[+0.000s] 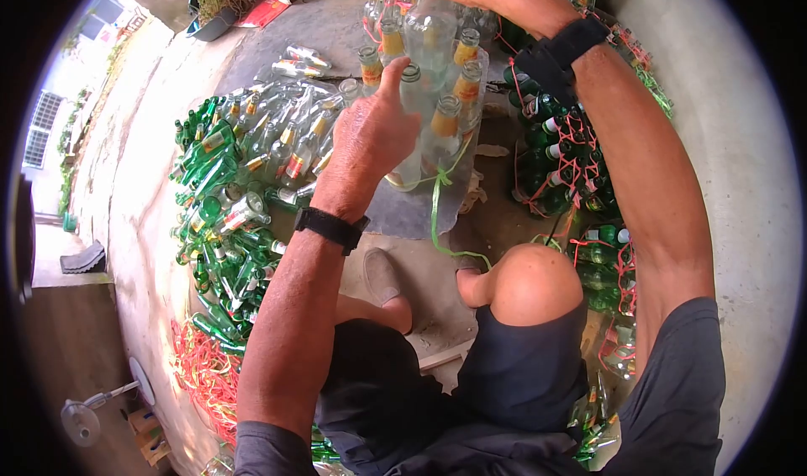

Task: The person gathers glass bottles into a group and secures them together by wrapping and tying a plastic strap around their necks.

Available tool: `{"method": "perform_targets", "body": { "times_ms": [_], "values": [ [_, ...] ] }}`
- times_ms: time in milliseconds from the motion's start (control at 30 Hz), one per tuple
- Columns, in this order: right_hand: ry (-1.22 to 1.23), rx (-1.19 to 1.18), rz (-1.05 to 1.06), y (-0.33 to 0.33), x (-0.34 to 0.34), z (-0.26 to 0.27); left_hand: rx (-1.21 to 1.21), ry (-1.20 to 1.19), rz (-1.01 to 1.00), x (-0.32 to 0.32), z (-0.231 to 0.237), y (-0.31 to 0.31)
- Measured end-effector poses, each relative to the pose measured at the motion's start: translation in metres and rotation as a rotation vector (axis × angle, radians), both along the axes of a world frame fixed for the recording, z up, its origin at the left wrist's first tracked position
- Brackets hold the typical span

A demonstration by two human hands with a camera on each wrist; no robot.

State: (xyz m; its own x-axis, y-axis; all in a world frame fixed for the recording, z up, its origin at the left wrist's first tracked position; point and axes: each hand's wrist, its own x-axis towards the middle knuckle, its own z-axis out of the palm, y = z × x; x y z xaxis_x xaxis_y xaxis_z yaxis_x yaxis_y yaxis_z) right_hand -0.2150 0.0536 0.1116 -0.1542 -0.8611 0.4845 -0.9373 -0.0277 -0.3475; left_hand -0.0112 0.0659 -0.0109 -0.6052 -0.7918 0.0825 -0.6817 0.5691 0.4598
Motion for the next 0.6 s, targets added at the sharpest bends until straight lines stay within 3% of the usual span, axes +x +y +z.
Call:
{"method": "perform_targets", "body": {
  "times_ms": [600],
  "values": [
    [0.103, 0.049, -0.13, -0.0026, 0.0088, -0.0016, -0.043, 0.012, 0.02, 0.0, 0.0024, 0.0031]
  ]
}}
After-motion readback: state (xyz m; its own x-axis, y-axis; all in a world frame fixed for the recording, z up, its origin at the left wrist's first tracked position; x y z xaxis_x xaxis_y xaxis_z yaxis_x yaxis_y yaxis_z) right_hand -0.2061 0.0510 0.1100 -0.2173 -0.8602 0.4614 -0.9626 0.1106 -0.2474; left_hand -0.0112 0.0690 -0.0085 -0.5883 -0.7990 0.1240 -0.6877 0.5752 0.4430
